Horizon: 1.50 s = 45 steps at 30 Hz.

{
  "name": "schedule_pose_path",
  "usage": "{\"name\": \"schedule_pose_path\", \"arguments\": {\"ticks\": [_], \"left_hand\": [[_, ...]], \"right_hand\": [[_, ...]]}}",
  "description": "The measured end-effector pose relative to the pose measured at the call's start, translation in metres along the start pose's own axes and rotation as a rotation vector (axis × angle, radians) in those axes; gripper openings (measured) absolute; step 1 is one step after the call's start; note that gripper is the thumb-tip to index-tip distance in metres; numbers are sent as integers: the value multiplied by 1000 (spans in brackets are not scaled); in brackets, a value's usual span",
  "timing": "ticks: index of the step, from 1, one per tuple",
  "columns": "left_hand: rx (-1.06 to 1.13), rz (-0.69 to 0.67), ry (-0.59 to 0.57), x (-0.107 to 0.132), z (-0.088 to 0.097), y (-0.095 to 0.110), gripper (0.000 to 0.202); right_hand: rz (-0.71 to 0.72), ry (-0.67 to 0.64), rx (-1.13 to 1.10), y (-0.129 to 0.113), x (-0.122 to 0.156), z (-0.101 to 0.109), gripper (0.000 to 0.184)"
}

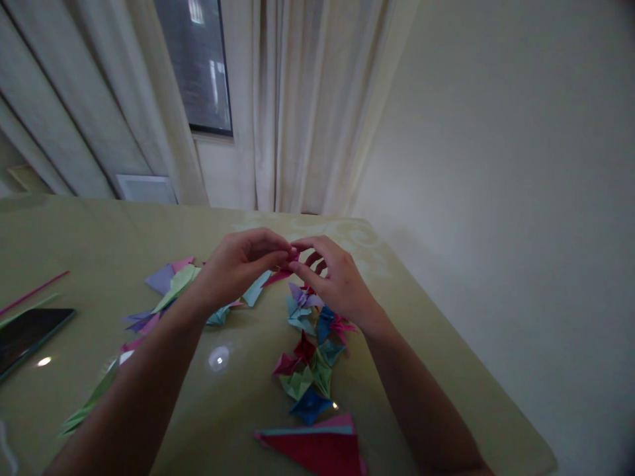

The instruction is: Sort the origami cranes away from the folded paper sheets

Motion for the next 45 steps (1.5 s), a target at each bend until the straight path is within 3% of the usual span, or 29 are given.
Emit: {"name": "schedule_pose_path", "arguments": {"ticks": [3, 8, 12, 20, 24, 29, 37, 41, 45], "left_hand": [[5, -18, 14, 0, -2, 3, 30], [100, -17, 81, -1, 2, 5, 32], [165, -11, 90, 0, 3, 7, 33], [219, 13, 161, 3, 7, 11, 35], [167, -16, 203, 3, 10, 15, 37], [53, -85, 283, 5, 19, 21, 28], [-240, -169, 229, 7, 16, 31, 20], [-268, -156, 278, 9, 21, 31, 19], [-152, -128, 242, 9, 18, 29, 30]], "right_hand": [[29, 9, 10, -2, -1, 0, 19], [2, 36, -75, 5, -2, 1, 21], [19, 75, -127, 5, -2, 3, 6], [81, 51, -152, -5, 1, -3, 29], [114, 135, -131, -9, 1, 4, 18], [144, 204, -72, -18, 3, 11, 19], [186, 227, -25, -24, 5, 14, 23], [205, 227, -11, -27, 6, 14, 25], [218, 231, 19, -30, 6, 15, 28]]}}
Point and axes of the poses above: each hand's wrist, its own x-axis away from the middle knuckle, its own z-axis out of the back of the hand, y = z × x, the point moved 9 cm from there along -x, towards the middle knuckle, and after that the axes turned 2 degrees about z, right-handed, at the moved point
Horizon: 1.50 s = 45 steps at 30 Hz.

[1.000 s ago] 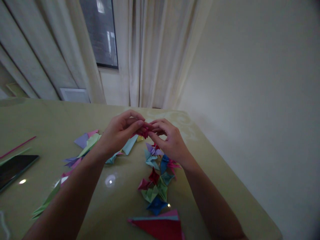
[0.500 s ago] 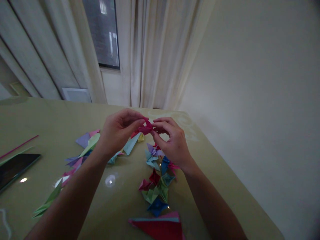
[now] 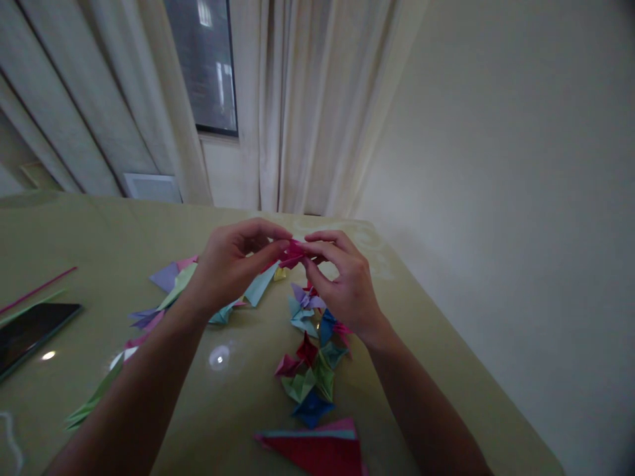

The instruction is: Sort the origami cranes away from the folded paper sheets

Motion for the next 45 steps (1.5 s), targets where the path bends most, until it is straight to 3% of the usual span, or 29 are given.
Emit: {"name": "schedule_pose_path", "arguments": {"ticks": [13, 15, 17, 19, 24, 27, 31, 34, 36, 41, 45], "left_hand": [[0, 52, -59, 0, -5, -3, 26], [-61, 51, -22, -4, -1, -9, 25], [-194, 59, 50, -9, 8, -23, 24], [-402, 84, 50, -11, 11, -47, 26], [-1019, 242, -351, 5, -12, -134, 32], [-1077, 325, -422, 18, -17, -165, 36], [-1011, 375, -430, 22, -19, -177, 34], [-919, 368, -449, 16, -17, -172, 28], [-812, 324, -450, 8, -17, -157, 19], [-137, 174, -300, -7, -18, -83, 30], [75, 156, -319, 0, -33, -39, 30]], "right_hand": [[-32, -48, 40, 1, 0, -1, 28], [-28, -49, 64, 1, 0, -1, 29], [-26, -53, 90, 3, -1, -1, 29], [-38, -82, 115, 8, -1, -3, 29], [-105, -380, 253, 28, 5, -20, 25], [-137, -526, 395, 38, 12, -21, 21], [-130, -632, 450, 39, 19, -13, 20], [-114, -580, 446, 36, 16, -4, 20], [-114, -521, 459, 34, 12, 0, 20], [-130, -402, 381, 25, 4, -1, 10], [-194, -236, 215, 18, -2, 10, 14]]}}
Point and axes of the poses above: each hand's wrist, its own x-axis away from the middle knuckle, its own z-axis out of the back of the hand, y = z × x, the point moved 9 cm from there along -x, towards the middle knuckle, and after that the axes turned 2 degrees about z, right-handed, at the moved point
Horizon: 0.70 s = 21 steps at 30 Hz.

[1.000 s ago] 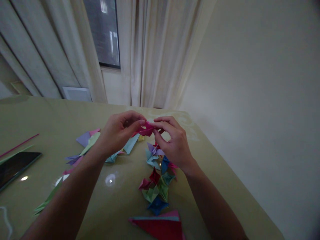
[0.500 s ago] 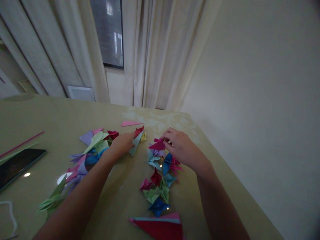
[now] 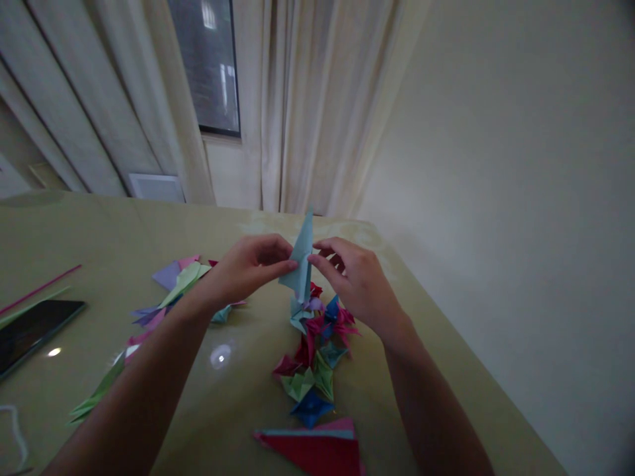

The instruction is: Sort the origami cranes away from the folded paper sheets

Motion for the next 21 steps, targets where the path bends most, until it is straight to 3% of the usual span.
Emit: {"name": "schedule_pose_path", "arguments": {"ticks": [4, 7, 10, 13, 16, 18, 21], "left_hand": [[-30, -26, -57, 6, -13, 20, 23], [-86, -45, -161, 4, -20, 13, 29], [-242, 1, -135, -6, -16, -28, 44], [-632, 93, 35, -12, -5, -83, 40], [-963, 119, -63, -6, -22, -123, 56], [-1056, 124, -142, 0, -34, -134, 57], [-1097, 134, -150, 3, -37, -128, 40]], "right_hand": [[21, 65, -139, -8, 2, 10, 8], [25, 60, -141, -12, 4, 14, 7], [30, 41, -130, -17, 7, 15, 6], [24, 60, -146, -23, 10, 20, 5], [14, 88, -173, -28, 14, 25, 6], [8, 102, -200, -30, 16, 28, 5], [-6, 96, -266, -30, 20, 30, 6]]}}
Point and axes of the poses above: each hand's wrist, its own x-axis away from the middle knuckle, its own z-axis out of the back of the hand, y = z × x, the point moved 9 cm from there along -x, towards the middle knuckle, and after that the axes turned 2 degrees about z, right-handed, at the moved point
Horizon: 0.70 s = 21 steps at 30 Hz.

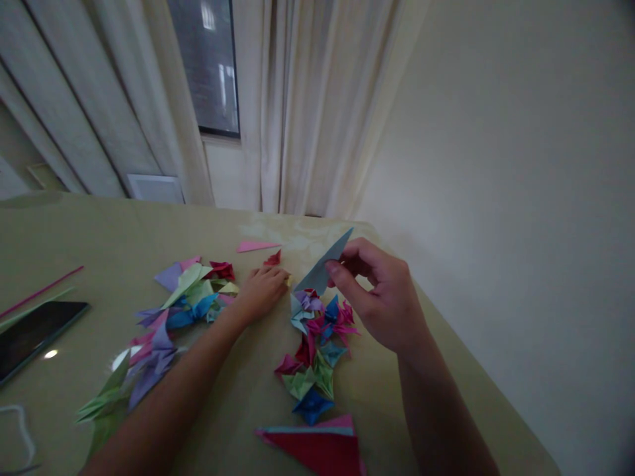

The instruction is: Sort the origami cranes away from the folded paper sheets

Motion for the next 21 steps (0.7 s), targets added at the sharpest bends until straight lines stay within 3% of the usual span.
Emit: {"name": "schedule_pose_path", "arguments": {"ticks": [5, 9, 13, 15, 18, 21], "left_hand": [[-5, 32, 17, -1, 21, -2, 14], [31, 30, 37, 0, 42, -1, 8], [108, -30, 114, 9, 84, 12, 18], [195, -99, 216, 21, 112, 24, 21], [341, -205, 398, 49, 147, 38, 22], [404, -253, 440, 81, 144, 48, 20]], "right_hand": [[-20, -12, -83, -6, 12, 5, 4], [-8, 87, 51, -21, 41, 13, 4], [63, 144, 346, -40, 107, -1, 14], [115, 197, 475, -47, 148, -12, 28], [210, 230, 686, -54, 204, -33, 32], [249, 229, 800, -53, 235, -54, 29]]}}
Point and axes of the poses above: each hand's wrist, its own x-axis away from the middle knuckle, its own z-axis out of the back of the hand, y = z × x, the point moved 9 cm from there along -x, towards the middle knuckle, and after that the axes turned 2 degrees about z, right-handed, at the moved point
